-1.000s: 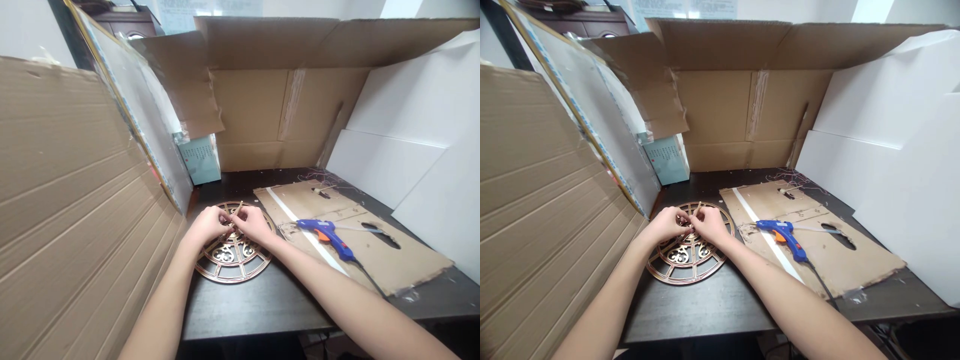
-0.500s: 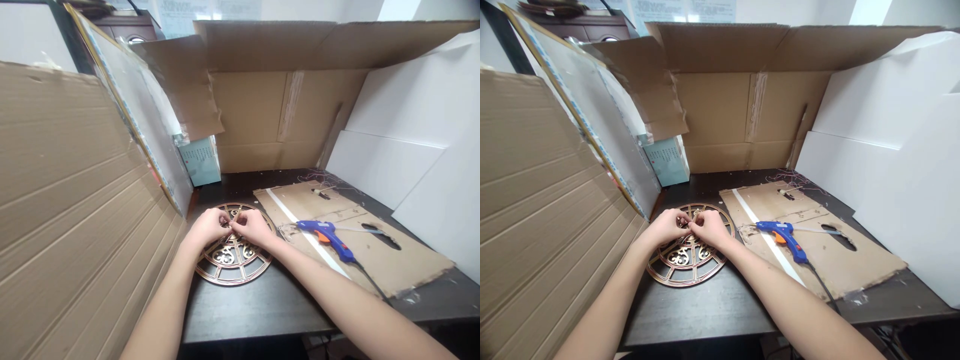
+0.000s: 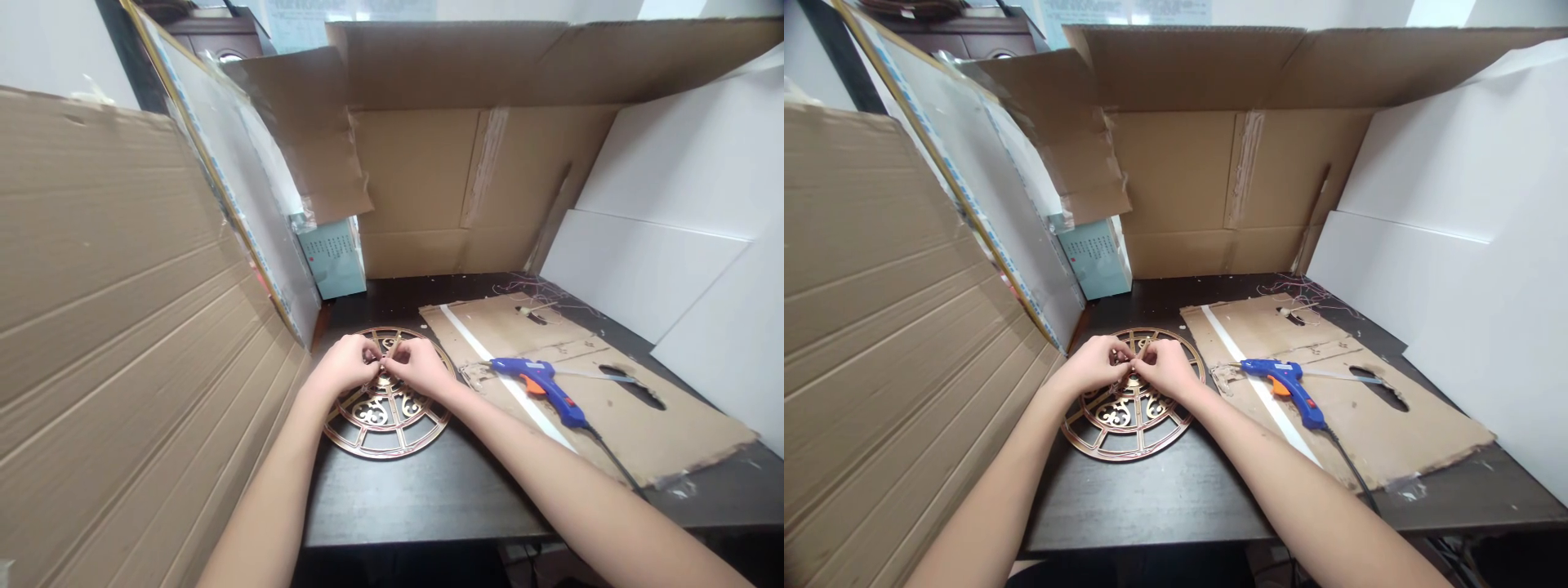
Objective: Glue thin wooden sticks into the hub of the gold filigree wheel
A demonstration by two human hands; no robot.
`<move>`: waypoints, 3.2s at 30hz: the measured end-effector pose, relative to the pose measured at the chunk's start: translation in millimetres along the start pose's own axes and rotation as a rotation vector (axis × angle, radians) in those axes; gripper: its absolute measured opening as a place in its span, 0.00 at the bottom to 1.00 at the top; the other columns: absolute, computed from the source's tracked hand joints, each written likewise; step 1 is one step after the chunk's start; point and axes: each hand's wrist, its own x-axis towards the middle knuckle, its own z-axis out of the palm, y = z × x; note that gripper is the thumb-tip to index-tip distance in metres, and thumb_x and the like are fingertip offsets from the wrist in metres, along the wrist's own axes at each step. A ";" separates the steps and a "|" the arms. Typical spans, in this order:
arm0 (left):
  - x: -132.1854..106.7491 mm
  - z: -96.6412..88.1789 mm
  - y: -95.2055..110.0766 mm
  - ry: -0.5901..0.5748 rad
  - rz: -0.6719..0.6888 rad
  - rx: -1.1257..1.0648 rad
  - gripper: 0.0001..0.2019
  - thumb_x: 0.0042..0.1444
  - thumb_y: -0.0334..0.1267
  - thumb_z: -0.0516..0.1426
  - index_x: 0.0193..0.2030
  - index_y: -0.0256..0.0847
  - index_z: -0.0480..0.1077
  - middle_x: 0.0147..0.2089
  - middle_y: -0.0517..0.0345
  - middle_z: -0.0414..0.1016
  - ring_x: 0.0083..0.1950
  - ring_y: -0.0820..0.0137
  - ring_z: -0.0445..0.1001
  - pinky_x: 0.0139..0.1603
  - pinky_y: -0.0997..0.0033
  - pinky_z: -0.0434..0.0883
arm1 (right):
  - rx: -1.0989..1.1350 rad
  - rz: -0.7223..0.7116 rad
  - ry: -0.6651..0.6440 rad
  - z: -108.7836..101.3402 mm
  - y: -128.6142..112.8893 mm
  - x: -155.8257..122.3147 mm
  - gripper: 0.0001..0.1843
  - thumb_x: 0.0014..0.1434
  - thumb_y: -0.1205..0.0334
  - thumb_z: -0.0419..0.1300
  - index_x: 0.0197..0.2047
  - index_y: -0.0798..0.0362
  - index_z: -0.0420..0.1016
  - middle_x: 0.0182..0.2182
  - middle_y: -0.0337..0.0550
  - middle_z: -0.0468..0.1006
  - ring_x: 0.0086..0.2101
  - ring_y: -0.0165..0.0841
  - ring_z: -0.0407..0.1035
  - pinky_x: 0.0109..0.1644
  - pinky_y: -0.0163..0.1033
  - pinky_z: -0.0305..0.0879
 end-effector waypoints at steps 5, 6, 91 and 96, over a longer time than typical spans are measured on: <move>0.1 0.3 -1.0 0.004 0.012 0.014 0.11 0.65 0.45 0.63 0.44 0.38 0.77 0.41 0.56 0.80 0.43 0.66 0.79 0.49 0.58 0.78 | 0.003 0.000 -0.002 0.6 2.6 0.8 0.08 0.57 0.69 0.68 0.26 0.56 0.83 0.23 0.42 0.82 0.27 0.32 0.74 0.31 0.32 0.62; 0.1 0.6 -1.5 0.004 0.014 0.015 0.11 0.65 0.45 0.63 0.45 0.38 0.77 0.41 0.56 0.80 0.43 0.66 0.79 0.49 0.58 0.78 | 0.004 0.001 0.000 1.0 3.3 0.9 0.08 0.57 0.68 0.68 0.26 0.56 0.83 0.23 0.42 0.82 0.27 0.32 0.75 0.31 0.32 0.63; -1.3 12.3 -3.8 0.141 0.049 -0.013 0.11 0.68 0.44 0.60 0.45 0.39 0.78 0.47 0.53 0.82 0.51 0.63 0.80 0.58 0.52 0.76 | -0.036 0.039 -0.056 -6.6 -1.2 -4.4 0.09 0.59 0.65 0.66 0.28 0.55 0.85 0.26 0.44 0.85 0.30 0.36 0.79 0.34 0.34 0.67; -1.7 12.6 -3.7 0.143 0.033 -0.008 0.11 0.68 0.45 0.60 0.44 0.39 0.78 0.47 0.53 0.83 0.51 0.63 0.80 0.58 0.52 0.76 | -0.032 0.047 -0.063 -6.6 -2.6 -5.1 0.09 0.59 0.66 0.66 0.28 0.55 0.85 0.26 0.44 0.86 0.31 0.35 0.79 0.34 0.33 0.67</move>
